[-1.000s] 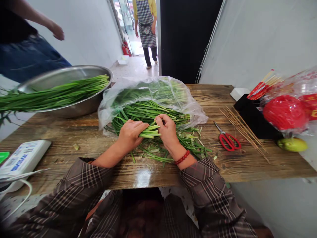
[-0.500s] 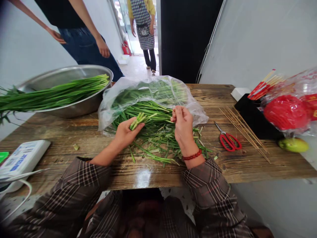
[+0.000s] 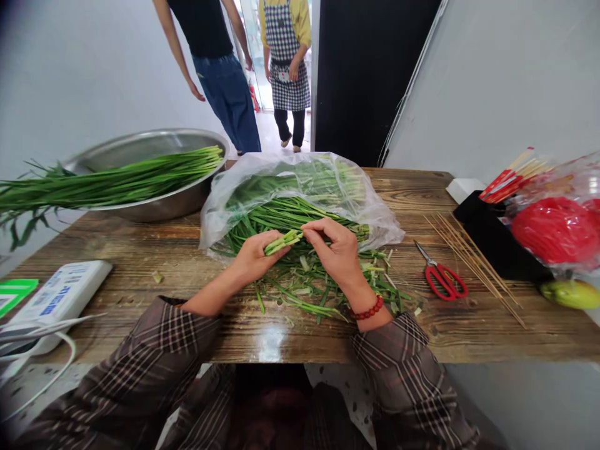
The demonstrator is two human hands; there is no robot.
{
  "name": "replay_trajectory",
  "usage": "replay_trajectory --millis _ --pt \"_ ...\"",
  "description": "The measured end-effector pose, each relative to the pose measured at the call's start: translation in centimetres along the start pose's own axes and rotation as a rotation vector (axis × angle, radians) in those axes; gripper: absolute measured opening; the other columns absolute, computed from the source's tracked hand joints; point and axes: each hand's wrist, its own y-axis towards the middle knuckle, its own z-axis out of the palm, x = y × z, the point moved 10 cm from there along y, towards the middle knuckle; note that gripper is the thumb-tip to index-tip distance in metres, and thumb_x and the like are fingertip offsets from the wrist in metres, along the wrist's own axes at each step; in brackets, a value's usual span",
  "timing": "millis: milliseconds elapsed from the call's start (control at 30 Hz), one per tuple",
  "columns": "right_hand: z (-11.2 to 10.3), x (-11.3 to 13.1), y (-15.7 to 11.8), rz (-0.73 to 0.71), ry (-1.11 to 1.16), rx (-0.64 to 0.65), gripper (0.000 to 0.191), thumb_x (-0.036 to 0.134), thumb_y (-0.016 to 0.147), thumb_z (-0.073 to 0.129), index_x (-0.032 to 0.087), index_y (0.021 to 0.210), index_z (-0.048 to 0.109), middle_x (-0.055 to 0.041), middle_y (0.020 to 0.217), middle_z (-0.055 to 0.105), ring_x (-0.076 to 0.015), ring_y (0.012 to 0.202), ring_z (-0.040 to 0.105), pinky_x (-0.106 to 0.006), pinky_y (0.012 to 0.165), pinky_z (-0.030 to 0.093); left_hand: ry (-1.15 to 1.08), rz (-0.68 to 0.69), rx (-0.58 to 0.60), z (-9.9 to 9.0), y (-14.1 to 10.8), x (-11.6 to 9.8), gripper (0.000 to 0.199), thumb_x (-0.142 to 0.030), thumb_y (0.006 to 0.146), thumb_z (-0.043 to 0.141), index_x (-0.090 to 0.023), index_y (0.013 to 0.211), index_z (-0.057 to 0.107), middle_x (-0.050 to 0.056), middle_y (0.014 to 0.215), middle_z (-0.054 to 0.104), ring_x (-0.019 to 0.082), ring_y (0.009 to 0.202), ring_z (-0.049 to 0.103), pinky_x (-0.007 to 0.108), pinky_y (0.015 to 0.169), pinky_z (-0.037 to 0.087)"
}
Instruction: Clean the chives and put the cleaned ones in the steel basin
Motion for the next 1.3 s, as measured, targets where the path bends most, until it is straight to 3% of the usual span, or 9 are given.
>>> replay_trajectory --millis 100,267,433,500,600,733,900,1067,1300 --pt "0.2 0.3 -0.2 0.002 -0.006 -0.006 0.012 0.03 0.086 0.062 0.022 0.083 0.071 -0.0015 0.08 0.072 -0.0147 0.07 0.064 -0.03 0.066 0.05 0.095 0.057 0.044 0.7 -0.1 -0.3 0.015 -0.024 0.085 0.055 -0.018 0.09 0.068 0.003 0.081 0.066 0.016 0.076 0.06 0.026 0.071 0.044" --pt "0.6 -0.7 -0.4 0.071 0.041 0.033 0.014 0.033 0.085 0.065 0.022 0.081 0.073 -0.0013 0.076 0.073 -0.0144 0.067 0.063 -0.029 0.064 0.051 0.255 0.114 0.102 1.3 -0.6 -1.0 0.03 -0.013 0.078 0.055 -0.019 0.104 0.068 0.005 0.09 0.067 0.019 0.083 0.062 0.029 0.075 0.046" --pt "1.9 -1.8 -0.5 0.157 0.201 0.239 0.017 0.038 0.083 0.067 0.023 0.086 0.076 -0.0022 0.082 0.075 -0.0152 0.072 0.067 -0.029 0.066 0.054 0.212 0.137 0.095 1.1 -0.8 -1.5 0.019 -0.014 0.08 0.052 -0.018 0.09 0.067 0.004 0.082 0.065 0.018 0.076 0.06 0.029 0.072 0.045" --pt "1.7 -2.2 -0.4 0.158 0.254 0.237 0.022 0.039 0.086 0.063 0.025 0.097 0.075 -0.003 0.091 0.075 -0.0157 0.08 0.068 -0.03 0.071 0.056 0.075 0.076 0.002 -0.3 -0.6 -1.1 0.014 -0.018 0.083 0.051 -0.017 0.08 0.064 0.003 0.076 0.064 0.016 0.072 0.058 0.028 0.07 0.045" --pt "0.5 -3.1 -0.1 0.137 0.242 0.145 0.036 0.041 0.089 0.059 0.028 0.122 0.065 -0.0054 0.108 0.073 -0.0168 0.091 0.069 -0.033 0.078 0.057 -0.248 -0.052 -0.176 -3.4 -0.4 -0.2 0.027 -0.034 0.09 0.051 -0.016 0.072 0.061 0.002 0.07 0.063 0.014 0.068 0.058 0.027 0.069 0.046" --pt "0.5 -1.9 0.3 0.002 -0.007 0.11 0.047 0.04 0.091 0.056 0.027 0.137 0.052 -0.0101 0.127 0.066 -0.0207 0.114 0.063 -0.041 0.093 0.053 -0.722 -0.126 -0.444 -7.4 -0.6 1.4 0.033 -0.047 0.088 0.058 -0.017 0.078 0.059 0.001 0.069 0.064 0.012 0.065 0.059 0.025 0.067 0.05" --pt "5.8 1.5 0.6 -0.233 -0.412 0.318 0.06 0.037 0.091 0.055 0.022 0.147 0.04 -0.0136 0.147 0.049 -0.0248 0.137 0.044 -0.049 0.114 0.037 -1.068 -0.13 -0.609 -10.1 -0.7 2.7 0.033 -0.05 0.083 0.066 -0.018 0.086 0.055 -0.003 0.067 0.062 0.01 0.061 0.061 0.025 0.069 0.055" --pt "11.4 -2.2 -0.3 -0.14 -0.78 0.55 0.067 0.044 0.095 0.048 0.013 0.152 0.031 -0.0157 0.16 0.028 -0.0305 0.149 0.025 -0.051 0.119 0.026 -1.193 -0.071 -0.695 -14.2 -1.0 1.9 0.027 -0.046 0.088 0.064 -0.021 0.08 0.056 -0.005 0.062 0.058 0.008 0.058 0.058 0.026 0.075 0.056" --pt "12.7 -4.4 -1.4 -0.135 -0.915 0.616 0.071 0.05 0.095 0.043 0.01 0.152 0.029 -0.0145 0.162 0.021 -0.0312 0.15 0.019 -0.047 0.121 0.02 -1.303 0.091 -0.776 -21.9 -3.6 -2.6 0.038 -0.036 0.102 0.038 -0.023 0.072 0.057 -0.007 0.048 0.041 0.006 0.044 0.043 0.02 0.061 0.048"
